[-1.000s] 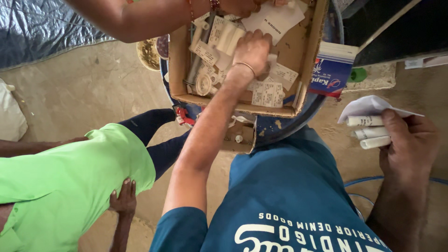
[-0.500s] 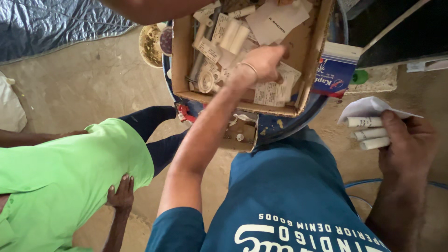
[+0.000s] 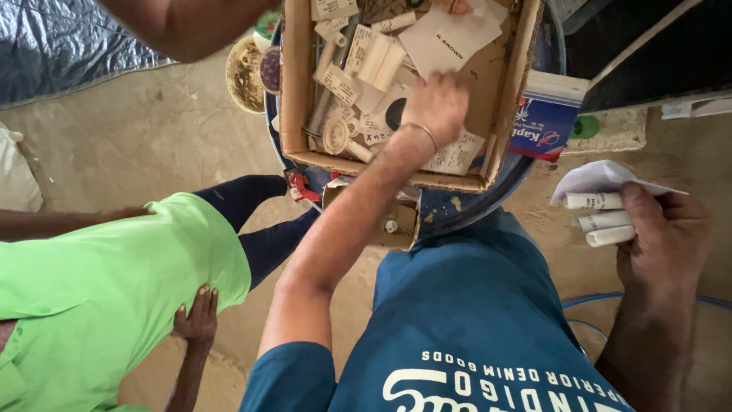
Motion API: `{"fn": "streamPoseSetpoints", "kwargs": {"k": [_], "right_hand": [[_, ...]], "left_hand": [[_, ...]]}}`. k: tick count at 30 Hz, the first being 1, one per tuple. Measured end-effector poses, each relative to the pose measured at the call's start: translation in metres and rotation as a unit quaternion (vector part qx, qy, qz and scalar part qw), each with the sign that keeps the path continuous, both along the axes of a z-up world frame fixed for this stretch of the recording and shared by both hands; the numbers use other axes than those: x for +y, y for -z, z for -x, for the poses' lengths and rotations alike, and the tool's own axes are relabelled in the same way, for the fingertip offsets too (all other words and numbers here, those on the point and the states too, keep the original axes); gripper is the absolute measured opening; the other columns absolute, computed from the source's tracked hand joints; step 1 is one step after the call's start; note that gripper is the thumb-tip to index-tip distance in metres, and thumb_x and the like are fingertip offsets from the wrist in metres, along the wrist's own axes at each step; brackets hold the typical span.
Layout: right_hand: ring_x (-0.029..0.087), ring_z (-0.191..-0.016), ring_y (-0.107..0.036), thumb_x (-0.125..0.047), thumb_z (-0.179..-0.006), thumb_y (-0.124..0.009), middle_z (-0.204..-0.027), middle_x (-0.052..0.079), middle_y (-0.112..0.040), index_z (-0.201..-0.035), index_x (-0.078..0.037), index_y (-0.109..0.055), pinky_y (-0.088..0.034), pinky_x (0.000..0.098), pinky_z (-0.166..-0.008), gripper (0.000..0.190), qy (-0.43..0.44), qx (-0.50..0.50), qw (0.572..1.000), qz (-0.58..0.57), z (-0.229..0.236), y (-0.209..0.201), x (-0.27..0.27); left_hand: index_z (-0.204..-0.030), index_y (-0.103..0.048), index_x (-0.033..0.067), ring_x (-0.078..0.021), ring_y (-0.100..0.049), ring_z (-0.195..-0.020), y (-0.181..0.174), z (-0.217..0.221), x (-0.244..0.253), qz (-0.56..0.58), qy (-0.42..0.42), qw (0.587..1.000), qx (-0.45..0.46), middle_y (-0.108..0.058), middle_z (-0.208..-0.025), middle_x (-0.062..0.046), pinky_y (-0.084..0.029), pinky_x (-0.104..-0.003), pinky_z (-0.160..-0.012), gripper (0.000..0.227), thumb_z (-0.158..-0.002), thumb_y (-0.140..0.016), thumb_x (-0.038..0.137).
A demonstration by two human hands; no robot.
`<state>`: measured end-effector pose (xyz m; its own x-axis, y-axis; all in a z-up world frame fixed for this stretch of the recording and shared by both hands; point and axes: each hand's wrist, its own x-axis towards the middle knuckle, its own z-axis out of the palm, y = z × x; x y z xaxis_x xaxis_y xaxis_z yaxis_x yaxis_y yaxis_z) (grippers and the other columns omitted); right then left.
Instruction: The person rolls printed paper receipts around small white cylindrical cores. They pick up receipts and cores from a cardboard box, wrap the paper tightly around the core, and place the finished rolls back into the box.
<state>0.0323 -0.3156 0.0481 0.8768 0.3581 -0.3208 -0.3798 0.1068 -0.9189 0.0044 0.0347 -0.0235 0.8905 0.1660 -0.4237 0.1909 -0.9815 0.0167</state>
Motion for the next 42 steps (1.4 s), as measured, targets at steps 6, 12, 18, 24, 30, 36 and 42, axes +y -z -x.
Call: {"fn": "streamPoseSetpoints", "kwargs": {"k": [6,12,18,24,30,36,42], "right_hand": [[0.018,-0.094,-0.07,0.0,-0.112,-0.063,-0.112,0.015,-0.071,-0.125,0.012,-0.064,-0.058,0.0271,-0.083,0.017,0.003,0.001,1.0,0.006,0.002,-0.003,0.0],[0.019,-0.093,-0.07,-0.002,-0.114,-0.064,-0.109,0.015,-0.071,-0.123,0.013,-0.063,-0.059,0.0293,-0.083,0.018,0.028,0.02,0.998,0.045,0.002,0.003,-0.009],[0.016,-0.087,-0.069,-0.001,-0.112,-0.063,-0.106,0.014,-0.07,-0.122,0.011,-0.063,-0.057,0.0282,-0.081,0.016,0.025,0.028,0.999,0.005,0.0,0.004,-0.014],[0.016,-0.091,-0.069,-0.004,-0.111,-0.065,-0.108,0.012,-0.07,-0.124,0.009,-0.064,-0.057,0.0267,-0.08,0.018,0.023,0.047,0.999,0.009,-0.001,-0.001,-0.009],[0.019,-0.091,-0.069,-0.006,-0.111,-0.064,-0.107,0.015,-0.07,-0.121,0.01,-0.064,-0.058,0.0293,-0.08,0.019,0.005,0.032,0.999,0.016,-0.001,0.005,-0.004],[0.018,-0.092,-0.07,-0.005,-0.11,-0.066,-0.112,0.015,-0.069,-0.123,0.01,-0.063,-0.059,0.0293,-0.081,0.019,0.019,0.039,0.999,0.014,-0.001,0.008,-0.003],[0.018,-0.088,-0.069,-0.008,-0.11,-0.064,-0.105,0.015,-0.069,-0.12,0.009,-0.065,-0.057,0.029,-0.074,0.02,-0.008,0.038,0.999,0.018,-0.003,-0.008,0.003]], "left_hand": [[-0.132,-0.054,0.0065,-0.0289,-0.059,-0.115,0.016,-0.048,0.052,-0.074,-0.17,0.966,-0.179,-0.059,-0.13,-0.02,-0.052,-0.043,-0.098,0.055,-0.083,-0.078,0.016],[-0.123,-0.053,0.0074,-0.031,-0.061,-0.115,0.031,-0.063,0.047,-0.023,-0.215,0.972,-0.096,-0.065,-0.114,-0.016,-0.047,-0.052,-0.103,0.077,-0.067,-0.087,0.049],[-0.129,-0.059,0.0139,-0.0323,-0.068,-0.104,0.045,-0.048,0.013,0.14,-0.084,0.987,0.008,-0.068,-0.112,-0.014,-0.054,-0.052,-0.095,0.056,-0.079,-0.075,0.034],[-0.122,-0.061,0.0021,-0.0327,-0.064,-0.11,0.027,-0.041,0.034,0.026,-0.172,0.98,-0.097,-0.065,-0.116,-0.018,-0.055,-0.051,-0.092,0.063,-0.088,-0.075,0.053],[-0.12,-0.058,0.0039,-0.0364,-0.056,-0.118,0.011,-0.047,0.043,-0.025,-0.235,0.95,-0.205,-0.063,-0.122,-0.021,-0.045,-0.054,-0.096,0.086,-0.055,-0.096,0.046],[-0.124,-0.058,0.0044,-0.0284,-0.067,-0.109,0.02,-0.05,0.032,0.137,-0.315,0.931,-0.12,-0.069,-0.117,-0.016,-0.056,-0.041,-0.093,0.075,-0.066,-0.094,0.035],[-0.122,-0.063,0.0034,-0.0228,-0.078,-0.09,0.005,-0.051,0.05,0.324,-0.428,0.841,-0.065,-0.078,-0.109,-0.015,-0.066,-0.035,-0.075,0.049,-0.079,-0.079,0.023]]}}
